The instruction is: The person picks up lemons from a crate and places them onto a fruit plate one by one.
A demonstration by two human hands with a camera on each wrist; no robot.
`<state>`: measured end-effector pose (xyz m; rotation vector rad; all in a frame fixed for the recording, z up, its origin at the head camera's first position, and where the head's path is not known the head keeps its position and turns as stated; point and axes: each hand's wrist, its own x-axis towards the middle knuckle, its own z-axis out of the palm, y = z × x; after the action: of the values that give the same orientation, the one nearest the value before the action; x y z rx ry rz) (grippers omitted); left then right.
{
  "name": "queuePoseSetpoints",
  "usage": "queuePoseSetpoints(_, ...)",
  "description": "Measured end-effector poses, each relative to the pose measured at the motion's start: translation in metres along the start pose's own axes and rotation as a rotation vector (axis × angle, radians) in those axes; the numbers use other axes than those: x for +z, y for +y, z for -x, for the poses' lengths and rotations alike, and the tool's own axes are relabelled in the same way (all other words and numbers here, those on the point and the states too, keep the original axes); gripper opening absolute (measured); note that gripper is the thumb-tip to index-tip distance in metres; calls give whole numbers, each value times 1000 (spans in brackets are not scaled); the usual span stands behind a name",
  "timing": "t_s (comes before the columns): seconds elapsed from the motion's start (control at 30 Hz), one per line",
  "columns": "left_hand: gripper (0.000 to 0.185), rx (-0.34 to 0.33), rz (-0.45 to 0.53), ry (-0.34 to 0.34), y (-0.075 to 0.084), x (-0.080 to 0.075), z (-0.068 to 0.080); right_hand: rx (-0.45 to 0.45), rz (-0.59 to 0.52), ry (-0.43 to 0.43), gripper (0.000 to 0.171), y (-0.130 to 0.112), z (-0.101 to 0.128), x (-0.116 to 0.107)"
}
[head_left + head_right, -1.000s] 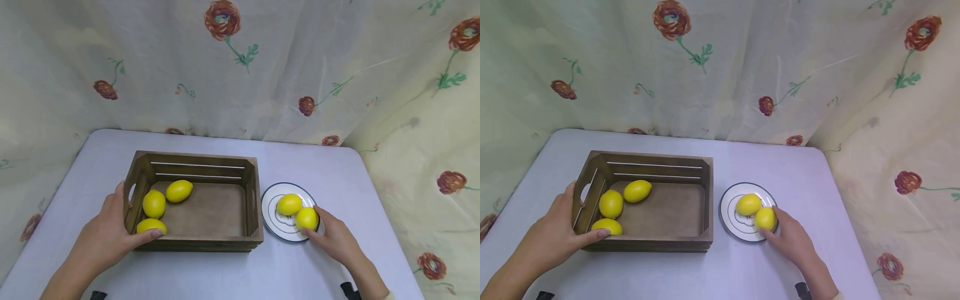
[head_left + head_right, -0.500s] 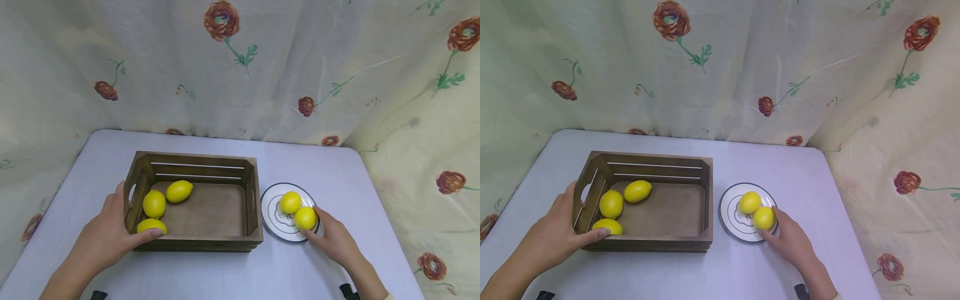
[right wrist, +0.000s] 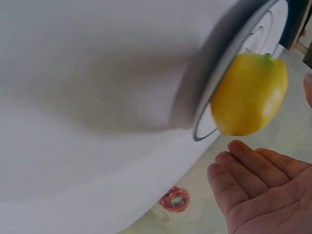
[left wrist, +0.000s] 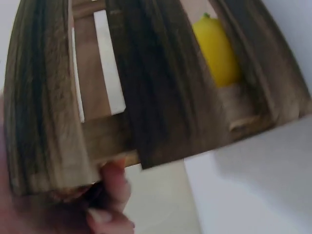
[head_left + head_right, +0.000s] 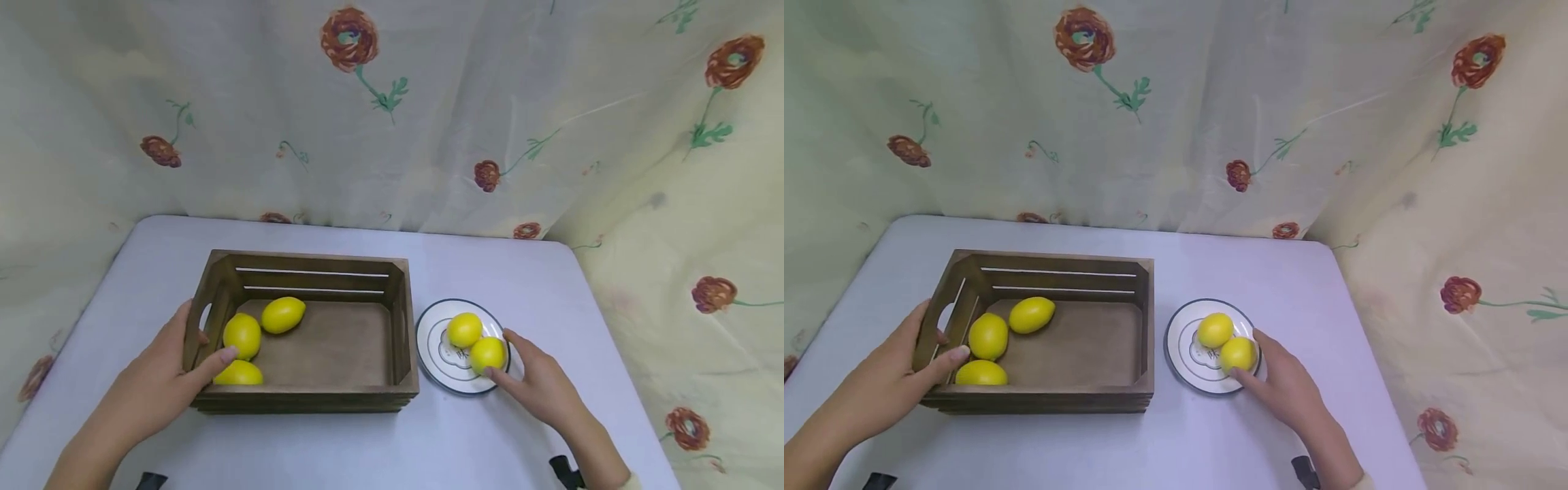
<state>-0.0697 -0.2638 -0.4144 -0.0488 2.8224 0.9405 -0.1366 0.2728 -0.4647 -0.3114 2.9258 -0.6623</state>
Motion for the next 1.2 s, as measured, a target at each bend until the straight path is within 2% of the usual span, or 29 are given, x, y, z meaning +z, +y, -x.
queuePoseSetpoints(0.1,82,-31,58,48,0,0,-3,-12,-9,0,76,-9,0,-7)
queuePoseSetpoints(0.17,82,-70,56,59,1,0,-4,-20,-4,-3,75,-16,-1,-12)
queuePoseSetpoints(0.4,59,-112,49,189,2,1,-7,-88,28,2,73,-36,-5,-22)
queuePoseSetpoints(0.5,56,-141,74,211,2,3,-8,-113,31,7,72,-42,-6,-24)
queuePoseSetpoints(0.7,61,-171,76,173,2,2,-12,-131,46,-3,73,-52,-7,-30)
queuePoseSetpoints(0.83,67,-185,66,115,1,-1,-16,-162,63,-2,73,-66,-11,-35)
queuePoseSetpoints(1.03,70,-203,58,65,2,-2,-17,-273,98,-3,75,-94,-24,-44)
queuePoseSetpoints(1.2,70,-210,58,61,1,-2,-17,-386,124,-23,77,-122,-38,-50)
